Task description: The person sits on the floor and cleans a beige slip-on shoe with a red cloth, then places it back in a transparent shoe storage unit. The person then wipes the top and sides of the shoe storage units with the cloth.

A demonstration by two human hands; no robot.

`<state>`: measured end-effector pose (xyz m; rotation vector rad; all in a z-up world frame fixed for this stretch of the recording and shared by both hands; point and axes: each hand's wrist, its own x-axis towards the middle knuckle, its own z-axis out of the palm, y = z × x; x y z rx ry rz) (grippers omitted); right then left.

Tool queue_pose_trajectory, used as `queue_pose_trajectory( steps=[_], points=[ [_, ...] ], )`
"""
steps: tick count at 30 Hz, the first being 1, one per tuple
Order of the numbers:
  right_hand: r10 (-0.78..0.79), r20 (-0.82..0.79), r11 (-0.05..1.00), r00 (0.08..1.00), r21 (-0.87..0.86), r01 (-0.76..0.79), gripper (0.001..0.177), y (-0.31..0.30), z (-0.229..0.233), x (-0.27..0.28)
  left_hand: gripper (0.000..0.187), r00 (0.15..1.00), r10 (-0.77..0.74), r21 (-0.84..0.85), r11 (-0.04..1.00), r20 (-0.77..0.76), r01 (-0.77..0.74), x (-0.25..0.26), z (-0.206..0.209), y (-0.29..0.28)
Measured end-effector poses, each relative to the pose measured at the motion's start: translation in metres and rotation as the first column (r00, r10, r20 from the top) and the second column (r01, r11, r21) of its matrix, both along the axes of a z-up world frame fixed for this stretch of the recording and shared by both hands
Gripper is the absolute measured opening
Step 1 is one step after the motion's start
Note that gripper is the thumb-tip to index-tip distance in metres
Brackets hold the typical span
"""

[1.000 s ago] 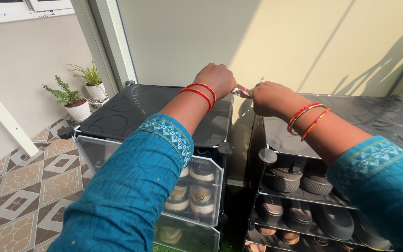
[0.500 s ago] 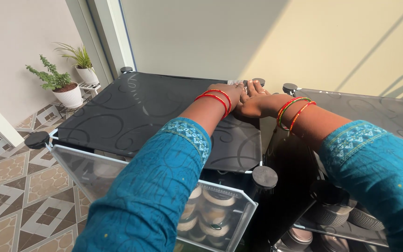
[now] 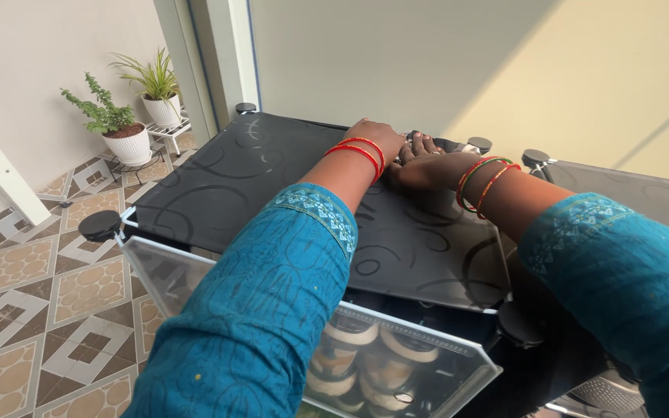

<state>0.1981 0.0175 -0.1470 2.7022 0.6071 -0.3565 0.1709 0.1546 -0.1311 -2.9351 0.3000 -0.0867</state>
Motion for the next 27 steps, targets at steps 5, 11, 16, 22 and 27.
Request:
queue_pose_trajectory(
  steps=[5,11,16,22,27],
  points=[
    [0.099,-0.031,0.980,0.995,0.173,-0.093,0.085,0.098,-0.020,0.011,0.047,0.988,0.124,-0.006,0.992,-0.093,-0.125,-0.011,-0.011,0.098],
    [0.192,-0.039,0.963,0.981,0.202,-0.180,0.084,0.203,-0.033,0.016,0.036,0.961,0.277,-0.045,0.960,-0.030,-0.278,-0.005,-0.027,0.200],
    [0.349,0.025,0.929,0.937,0.120,-0.349,0.077,0.265,-0.035,0.027,0.033,0.938,0.344,0.146,0.927,0.040,-0.346,0.002,-0.033,0.261],
    [0.335,0.086,0.912,0.938,0.218,-0.346,0.084,0.318,-0.040,0.048,0.033,0.907,0.415,-0.026,0.910,0.070,-0.414,0.022,-0.035,0.299],
    [0.388,0.065,0.881,0.919,0.265,-0.391,0.081,0.312,-0.044,0.037,0.034,0.886,0.463,-0.131,0.878,-0.018,-0.461,0.027,-0.035,0.304]
  ],
)
